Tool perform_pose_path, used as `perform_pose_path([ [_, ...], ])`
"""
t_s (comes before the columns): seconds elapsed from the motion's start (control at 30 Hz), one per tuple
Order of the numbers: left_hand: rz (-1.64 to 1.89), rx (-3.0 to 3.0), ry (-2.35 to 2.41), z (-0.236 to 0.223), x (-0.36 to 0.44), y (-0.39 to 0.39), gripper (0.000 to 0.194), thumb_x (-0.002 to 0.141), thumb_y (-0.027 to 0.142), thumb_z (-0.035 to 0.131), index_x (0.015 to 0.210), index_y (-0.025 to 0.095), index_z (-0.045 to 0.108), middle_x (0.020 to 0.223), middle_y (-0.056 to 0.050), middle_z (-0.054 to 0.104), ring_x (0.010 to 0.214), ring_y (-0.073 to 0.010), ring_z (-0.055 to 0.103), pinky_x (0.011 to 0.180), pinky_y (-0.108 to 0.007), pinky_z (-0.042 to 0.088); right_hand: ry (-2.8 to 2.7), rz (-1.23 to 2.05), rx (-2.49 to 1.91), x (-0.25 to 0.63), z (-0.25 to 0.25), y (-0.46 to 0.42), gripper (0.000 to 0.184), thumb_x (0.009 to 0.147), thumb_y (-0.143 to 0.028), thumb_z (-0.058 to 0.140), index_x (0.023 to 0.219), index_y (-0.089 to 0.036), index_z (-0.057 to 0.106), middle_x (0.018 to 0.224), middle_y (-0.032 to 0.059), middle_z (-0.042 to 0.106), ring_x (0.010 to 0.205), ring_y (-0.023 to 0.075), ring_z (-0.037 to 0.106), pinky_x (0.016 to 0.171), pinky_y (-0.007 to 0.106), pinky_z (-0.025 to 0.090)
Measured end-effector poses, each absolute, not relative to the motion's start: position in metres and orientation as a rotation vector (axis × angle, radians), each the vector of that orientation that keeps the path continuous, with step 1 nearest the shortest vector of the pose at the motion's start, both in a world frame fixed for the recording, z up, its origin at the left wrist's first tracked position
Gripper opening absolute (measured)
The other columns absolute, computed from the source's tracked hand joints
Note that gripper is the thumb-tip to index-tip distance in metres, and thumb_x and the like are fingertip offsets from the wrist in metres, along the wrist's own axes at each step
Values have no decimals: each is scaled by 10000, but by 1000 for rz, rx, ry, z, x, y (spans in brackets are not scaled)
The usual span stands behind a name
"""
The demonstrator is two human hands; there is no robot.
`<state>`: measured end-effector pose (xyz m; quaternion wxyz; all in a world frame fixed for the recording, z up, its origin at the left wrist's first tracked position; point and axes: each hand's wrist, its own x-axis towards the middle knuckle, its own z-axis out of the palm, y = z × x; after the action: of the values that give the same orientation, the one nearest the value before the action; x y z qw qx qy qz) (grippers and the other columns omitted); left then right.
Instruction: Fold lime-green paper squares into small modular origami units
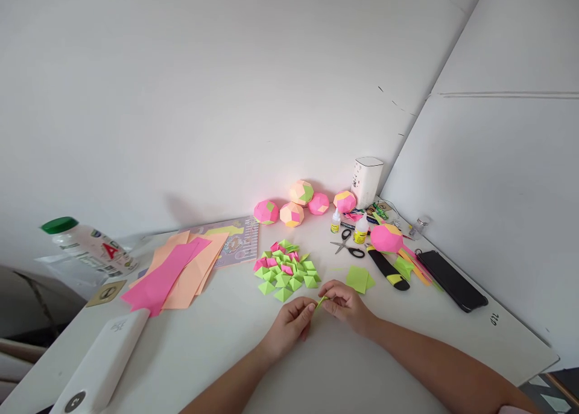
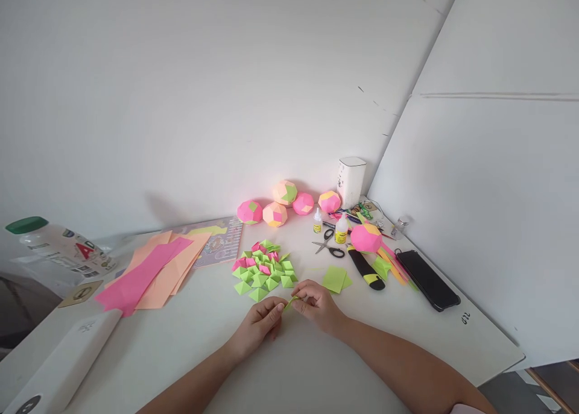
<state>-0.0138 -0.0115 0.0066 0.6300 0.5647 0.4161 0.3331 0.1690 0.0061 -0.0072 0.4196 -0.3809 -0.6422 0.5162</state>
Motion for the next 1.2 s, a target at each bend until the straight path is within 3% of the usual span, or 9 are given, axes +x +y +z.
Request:
perform_pose_path([
  [0.17, 813, 1233, 914, 9, -12, -11, 364, 772, 535, 525, 717, 177, 491, 526, 65, 391, 467, -82, 361, 464, -200, 369, -1618, 1302, -993, 169, -2, 6, 285, 768, -401, 601, 633, -155, 551, 633, -17, 452, 544, 97, 381, 486, 224, 314],
  [0.3, 842, 1197, 855, 10, -13, -10, 346, 750, 517, 567, 771, 174, 525, 736, 3, 483, 639, -115, 459, 519, -204, 434, -1599, 1339, -1051, 170, 0, 5, 296, 745, -414, 613, 616, -156, 545, 549, -44, 399, 505, 92, 346, 474, 226, 291],
  [0.7, 811, 1169, 797, 1, -16, -9, 297, 741, 436, 627, 817, 172, 512, 720, 5, 509, 623, -102, 472, 504, -192, 406, -1735, 1283, -1079, 169, -3, 3, 256, 769, -390, 597, 676, -153, 568, 538, -46, 410, 497, 90, 350, 463, 212, 290],
  [1.0, 852, 1210, 808, 3, -14, -9, 264, 740, 393, 639, 735, 180, 483, 639, 46, 408, 550, -78, 386, 479, -181, 378, -1795, 1288, -1070, 169, -1, 2, 201, 748, -310, 606, 636, -158, 536, 531, -47, 408, 490, 90, 356, 450, 208, 287],
  [1.2, 850, 1216, 787, -2, -16, -7, 262, 748, 398, 628, 883, 183, 566, 711, 20, 469, 610, -102, 457, 515, -210, 420, -1813, 1313, -1024, 170, 1, 3, 199, 767, -316, 581, 663, -147, 567, 542, -44, 403, 501, 89, 349, 454, 206, 282],
])
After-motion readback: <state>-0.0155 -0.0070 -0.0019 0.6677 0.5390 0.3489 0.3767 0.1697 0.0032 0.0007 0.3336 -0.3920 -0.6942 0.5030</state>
